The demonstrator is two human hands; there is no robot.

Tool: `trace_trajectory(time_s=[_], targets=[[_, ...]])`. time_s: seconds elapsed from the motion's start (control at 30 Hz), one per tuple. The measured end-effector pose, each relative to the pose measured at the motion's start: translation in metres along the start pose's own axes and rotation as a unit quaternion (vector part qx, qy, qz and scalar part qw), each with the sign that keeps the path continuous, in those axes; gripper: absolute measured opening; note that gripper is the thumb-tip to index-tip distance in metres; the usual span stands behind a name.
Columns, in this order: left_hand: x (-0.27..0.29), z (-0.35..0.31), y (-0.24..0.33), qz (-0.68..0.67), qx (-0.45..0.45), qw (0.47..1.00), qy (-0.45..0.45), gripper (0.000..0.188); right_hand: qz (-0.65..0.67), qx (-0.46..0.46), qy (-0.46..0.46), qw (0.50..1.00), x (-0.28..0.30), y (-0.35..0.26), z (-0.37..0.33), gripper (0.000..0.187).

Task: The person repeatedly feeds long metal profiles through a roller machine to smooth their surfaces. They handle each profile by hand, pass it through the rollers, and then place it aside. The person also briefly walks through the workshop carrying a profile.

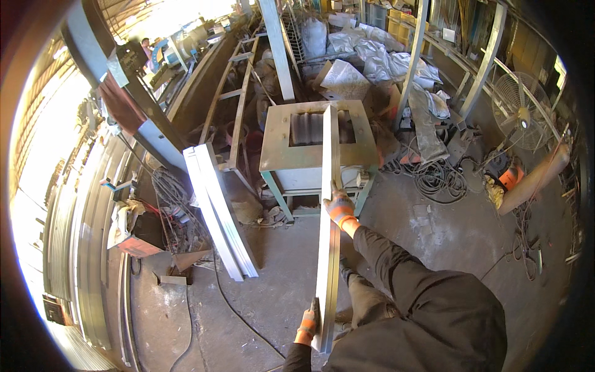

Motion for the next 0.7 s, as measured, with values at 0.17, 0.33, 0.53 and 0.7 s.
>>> trace_trajectory(time_s=[0.17, 0.33, 0.53, 0.7], targets=[[-0.049, 0.141, 0.12, -0.282, 0.046, 0.957, -0.047, 0.078, -0.249, 0.105, 0.089, 0.959, -0.024, -0.017, 0.188, 0.085], [-0.05, 0.277, 0.315, -0.332, -0.003, 0.941, -0.064, 0.075, -0.254, 0.184, 0.136, 0.94, -0.043, -0.008, 0.422, 0.076], [-0.046, 0.394, 0.455, -0.324, -0.026, 0.94, -0.101, 0.069, -0.196, 0.161, 0.14, 0.957, -0.067, -0.005, 0.604, 0.062], [-0.059, 0.378, 0.422, -0.281, 0.016, 0.956, -0.087, 0.073, -0.258, 0.142, 0.103, 0.95, -0.072, 0.001, 0.577, 0.066]])
Point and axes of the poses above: each hand's wrist, its own z-axis towards the middle knuckle, its own x-axis out of the back of the hand, y = z × x, the point moved 1 cm from there along z, towards the middle knuckle, and after that the axes turned 2 degrees about x, right-handed, at the moved point
